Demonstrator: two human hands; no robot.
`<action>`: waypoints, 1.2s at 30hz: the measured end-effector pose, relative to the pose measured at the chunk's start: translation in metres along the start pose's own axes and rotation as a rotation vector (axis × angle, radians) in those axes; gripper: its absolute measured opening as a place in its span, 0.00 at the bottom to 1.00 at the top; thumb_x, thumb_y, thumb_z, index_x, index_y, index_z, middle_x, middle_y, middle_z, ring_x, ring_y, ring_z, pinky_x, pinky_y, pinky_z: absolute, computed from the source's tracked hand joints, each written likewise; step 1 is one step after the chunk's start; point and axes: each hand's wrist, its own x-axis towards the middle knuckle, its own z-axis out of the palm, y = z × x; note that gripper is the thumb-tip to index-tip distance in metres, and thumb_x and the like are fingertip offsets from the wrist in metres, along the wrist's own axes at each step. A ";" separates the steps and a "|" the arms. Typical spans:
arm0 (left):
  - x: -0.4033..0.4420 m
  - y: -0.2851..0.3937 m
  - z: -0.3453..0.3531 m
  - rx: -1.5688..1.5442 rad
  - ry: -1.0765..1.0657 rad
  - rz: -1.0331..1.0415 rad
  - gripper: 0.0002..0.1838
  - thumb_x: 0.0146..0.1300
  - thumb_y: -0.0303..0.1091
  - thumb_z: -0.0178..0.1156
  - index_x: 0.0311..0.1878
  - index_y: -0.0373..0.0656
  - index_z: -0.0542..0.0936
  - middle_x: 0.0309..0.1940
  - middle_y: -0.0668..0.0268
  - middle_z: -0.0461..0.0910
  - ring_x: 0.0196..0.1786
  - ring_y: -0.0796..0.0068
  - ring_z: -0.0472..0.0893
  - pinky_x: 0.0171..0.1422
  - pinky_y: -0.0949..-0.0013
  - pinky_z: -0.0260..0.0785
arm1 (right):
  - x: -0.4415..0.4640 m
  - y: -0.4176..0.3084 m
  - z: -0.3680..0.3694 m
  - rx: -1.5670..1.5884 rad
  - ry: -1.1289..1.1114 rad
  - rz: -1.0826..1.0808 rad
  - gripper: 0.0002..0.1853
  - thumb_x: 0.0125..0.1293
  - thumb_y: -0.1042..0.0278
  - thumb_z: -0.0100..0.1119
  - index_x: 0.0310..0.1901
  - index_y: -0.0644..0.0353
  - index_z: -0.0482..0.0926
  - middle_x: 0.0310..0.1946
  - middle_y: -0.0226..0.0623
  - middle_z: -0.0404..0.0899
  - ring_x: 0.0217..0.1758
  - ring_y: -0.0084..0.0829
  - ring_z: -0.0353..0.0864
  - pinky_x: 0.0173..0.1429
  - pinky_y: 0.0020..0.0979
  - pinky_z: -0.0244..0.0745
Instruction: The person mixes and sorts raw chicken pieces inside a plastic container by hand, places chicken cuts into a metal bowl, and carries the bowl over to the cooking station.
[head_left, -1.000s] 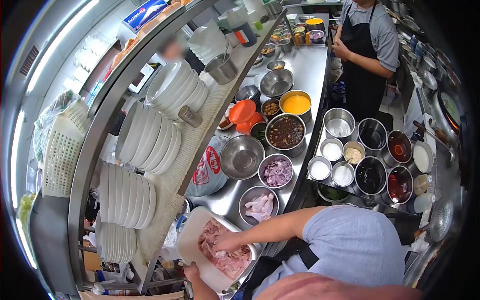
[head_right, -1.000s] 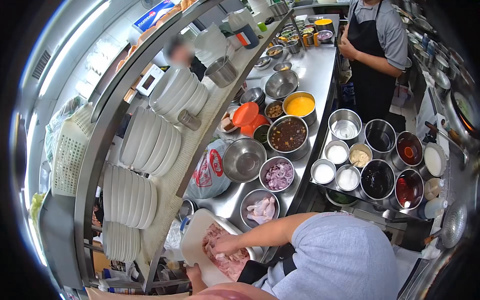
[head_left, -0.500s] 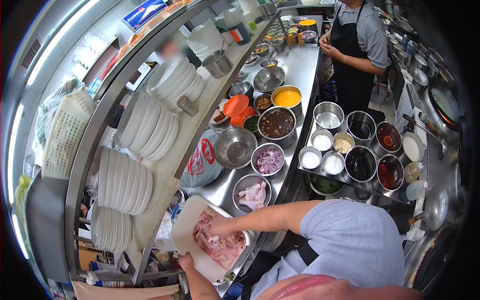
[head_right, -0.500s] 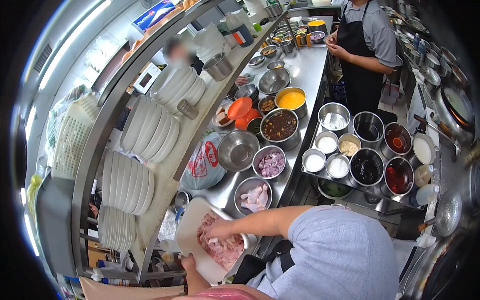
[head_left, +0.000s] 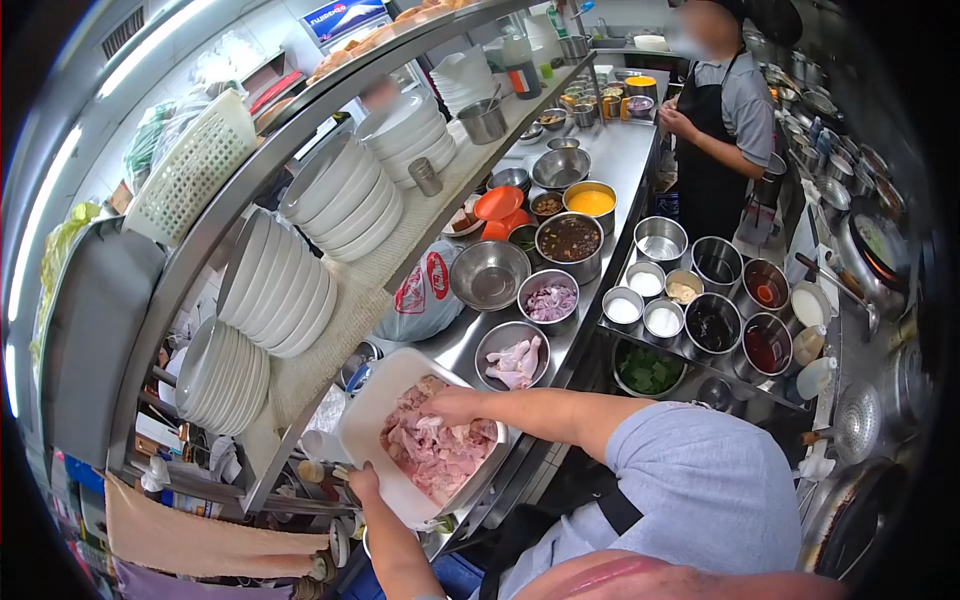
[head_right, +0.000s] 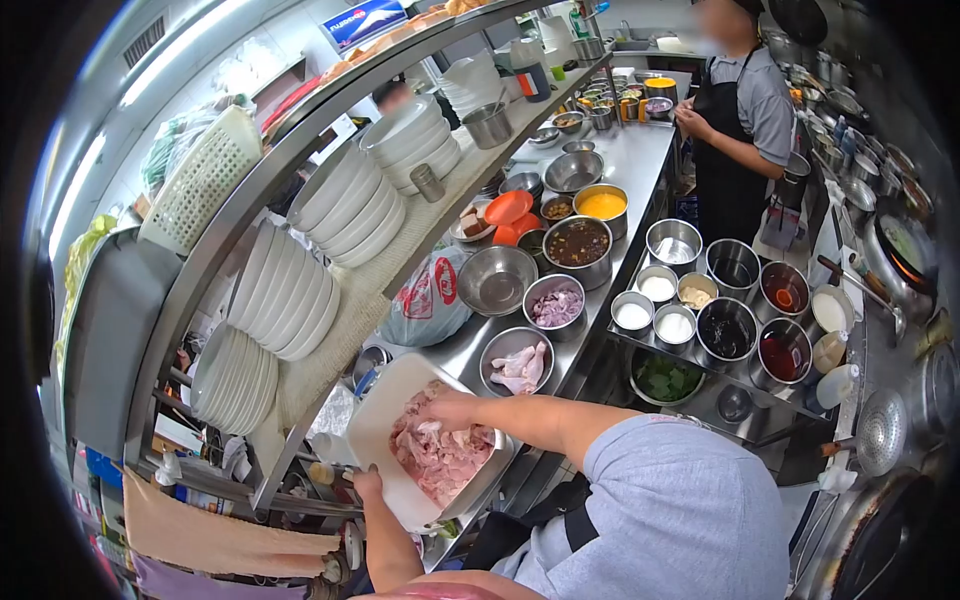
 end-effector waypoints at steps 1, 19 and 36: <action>-0.003 0.002 -0.002 -0.020 -0.019 -0.003 0.31 0.58 0.46 0.62 0.56 0.28 0.75 0.51 0.37 0.81 0.55 0.37 0.80 0.61 0.49 0.71 | -0.001 -0.002 -0.001 -0.002 -0.006 0.002 0.28 0.52 0.71 0.63 0.59 0.59 0.76 0.51 0.48 0.81 0.57 0.50 0.79 0.61 0.47 0.73; 0.000 0.006 -0.006 -0.053 -0.057 -0.014 0.32 0.58 0.41 0.64 0.60 0.27 0.73 0.53 0.38 0.80 0.58 0.40 0.79 0.63 0.52 0.70 | 0.000 0.005 0.004 0.030 0.049 -0.068 0.20 0.50 0.73 0.64 0.48 0.64 0.75 0.47 0.48 0.81 0.53 0.52 0.79 0.58 0.48 0.72; 0.018 -0.018 0.013 -0.126 -0.015 0.057 0.28 0.55 0.39 0.62 0.54 0.25 0.76 0.48 0.37 0.81 0.53 0.38 0.80 0.60 0.50 0.71 | 0.010 0.021 0.011 0.029 -0.045 -0.051 0.37 0.50 0.72 0.65 0.67 0.59 0.70 0.53 0.50 0.80 0.58 0.50 0.78 0.62 0.46 0.72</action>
